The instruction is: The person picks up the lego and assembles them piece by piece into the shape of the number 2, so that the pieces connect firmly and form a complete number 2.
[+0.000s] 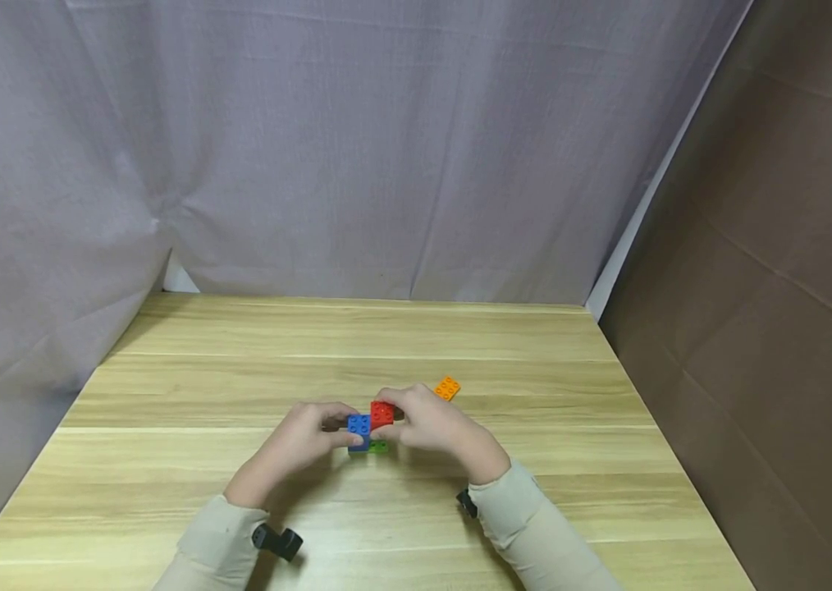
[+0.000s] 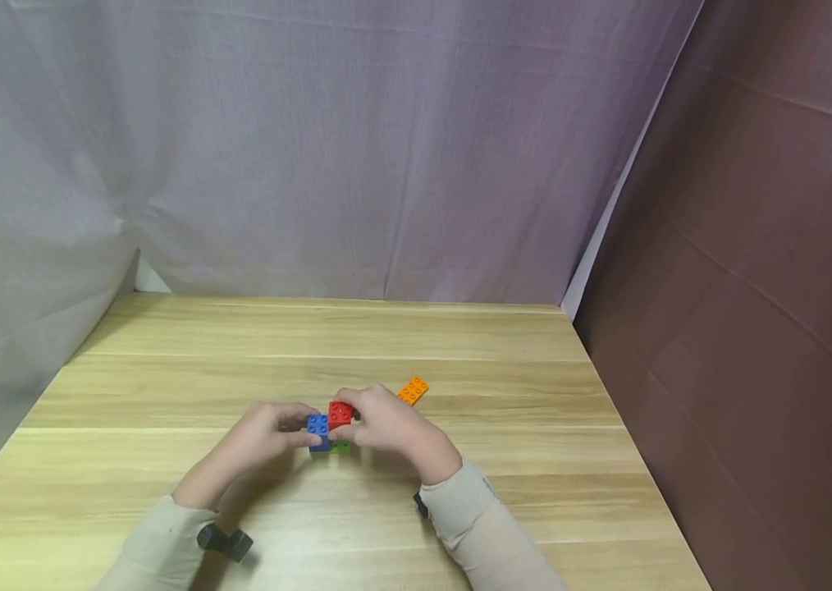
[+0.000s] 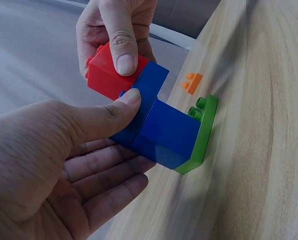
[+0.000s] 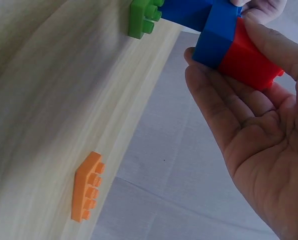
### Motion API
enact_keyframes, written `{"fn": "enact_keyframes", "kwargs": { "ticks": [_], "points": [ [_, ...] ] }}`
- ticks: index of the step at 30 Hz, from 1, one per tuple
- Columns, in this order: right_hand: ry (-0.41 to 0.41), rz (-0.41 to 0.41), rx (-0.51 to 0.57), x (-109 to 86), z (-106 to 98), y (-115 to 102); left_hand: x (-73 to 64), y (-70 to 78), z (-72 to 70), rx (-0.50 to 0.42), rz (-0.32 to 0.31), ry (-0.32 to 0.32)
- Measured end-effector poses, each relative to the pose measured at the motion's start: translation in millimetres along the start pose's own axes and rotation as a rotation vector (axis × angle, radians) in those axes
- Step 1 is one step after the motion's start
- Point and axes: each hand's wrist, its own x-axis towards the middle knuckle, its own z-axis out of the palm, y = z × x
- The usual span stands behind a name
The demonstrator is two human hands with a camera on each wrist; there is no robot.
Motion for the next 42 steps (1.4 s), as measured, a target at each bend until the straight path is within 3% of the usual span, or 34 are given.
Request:
{"fn": "enact_keyframes", "kwargs": {
  "ticks": [14,24,33,37,42],
  "points": [
    [0.036,-0.017,0.027,-1.8,6,5,0.4,-0.3,0.7,-0.012,-0.009,0.001],
    [0.015,-0.023,0.079,-2.9,5,8,0.2,0.9,1.2,-0.01,-0.005,0.007],
    [-0.024,-0.078,0.098,-5.3,4,19,0.1,2.8,2.4,-0.001,-0.004,0.016],
    [-0.055,0.01,0.128,-12.5,-4,30,0.7,3.4,3.1,-0.006,-0.009,0.013],
    [-0.034,0.152,0.088,-22.5,-15,51,1.6,2.6,4.4,-0.003,-0.018,0.012]
  ]
}}
